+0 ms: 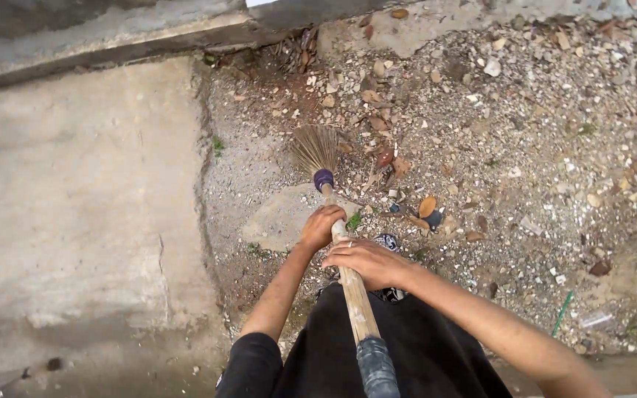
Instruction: Sweeping dirt and debris off an outdoor concrete walkway using a broom.
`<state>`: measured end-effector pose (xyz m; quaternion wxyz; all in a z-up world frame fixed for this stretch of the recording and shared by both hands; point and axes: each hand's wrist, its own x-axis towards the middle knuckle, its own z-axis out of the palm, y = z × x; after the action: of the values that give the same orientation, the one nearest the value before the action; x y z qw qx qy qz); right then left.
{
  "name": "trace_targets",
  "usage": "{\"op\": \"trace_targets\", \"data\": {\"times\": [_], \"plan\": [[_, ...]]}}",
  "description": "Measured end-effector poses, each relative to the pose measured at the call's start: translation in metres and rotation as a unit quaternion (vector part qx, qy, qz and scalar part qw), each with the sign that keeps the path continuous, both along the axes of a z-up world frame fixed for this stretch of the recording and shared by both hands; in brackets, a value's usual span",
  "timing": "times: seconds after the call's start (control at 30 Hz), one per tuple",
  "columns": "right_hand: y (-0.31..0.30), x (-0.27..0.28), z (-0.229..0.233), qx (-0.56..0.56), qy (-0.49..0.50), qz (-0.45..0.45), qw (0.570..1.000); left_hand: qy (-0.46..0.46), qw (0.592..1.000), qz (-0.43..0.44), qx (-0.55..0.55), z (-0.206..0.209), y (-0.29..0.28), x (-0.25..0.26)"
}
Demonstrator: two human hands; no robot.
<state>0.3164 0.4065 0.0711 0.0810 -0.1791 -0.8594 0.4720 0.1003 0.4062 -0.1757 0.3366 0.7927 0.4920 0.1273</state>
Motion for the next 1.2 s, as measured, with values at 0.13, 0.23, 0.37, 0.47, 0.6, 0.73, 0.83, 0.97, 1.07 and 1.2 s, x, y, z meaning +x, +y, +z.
{"op": "trace_targets", "data": {"times": [0.13, 0.23, 0.37, 0.47, 0.6, 0.73, 0.83, 0.97, 1.07, 1.2], "plan": [[0.002, 0.017, -0.032, -0.094, 0.015, -0.009, 0.995, -0.023, 0.995, 0.093, -0.006, 0.030, -0.005, 0.023], [-0.005, 0.028, -0.056, -0.092, 0.113, -0.062, 0.987, -0.034, 0.983, 0.178, -0.041, 0.035, -0.006, 0.045], [-0.011, 0.061, -0.051, -0.082, 0.114, -0.139, 0.980, -0.058, 0.976, 0.201, -0.059, 0.023, -0.001, 0.080], [-0.013, 0.089, -0.009, -0.075, 0.096, -0.161, 0.979, -0.066, 0.983, 0.162, -0.052, 0.025, 0.002, 0.113], [-0.030, 0.123, 0.026, -0.082, 0.022, -0.176, 0.981, -0.092, 0.989, 0.116, 0.009, 0.046, -0.012, 0.179], [-0.032, 0.138, 0.050, -0.106, -0.047, -0.204, 0.972, -0.181, 0.982, 0.052, 0.001, 0.051, -0.015, 0.226], [-0.026, 0.140, 0.069, -0.082, 0.015, -0.228, 0.970, -0.185, 0.982, 0.040, -0.021, 0.061, -0.008, 0.242], [-0.019, 0.140, 0.079, -0.110, -0.014, -0.237, 0.965, -0.206, 0.978, -0.013, -0.017, 0.084, 0.018, 0.229], [-0.008, 0.134, 0.075, -0.075, 0.180, -0.181, 0.964, -0.210, 0.976, -0.014, 0.052, 0.099, 0.044, 0.207], [0.030, 0.104, 0.113, -0.016, 0.355, -0.149, 0.923, -0.217, 0.968, 0.001, 0.127, 0.097, 0.089, 0.170]]}}
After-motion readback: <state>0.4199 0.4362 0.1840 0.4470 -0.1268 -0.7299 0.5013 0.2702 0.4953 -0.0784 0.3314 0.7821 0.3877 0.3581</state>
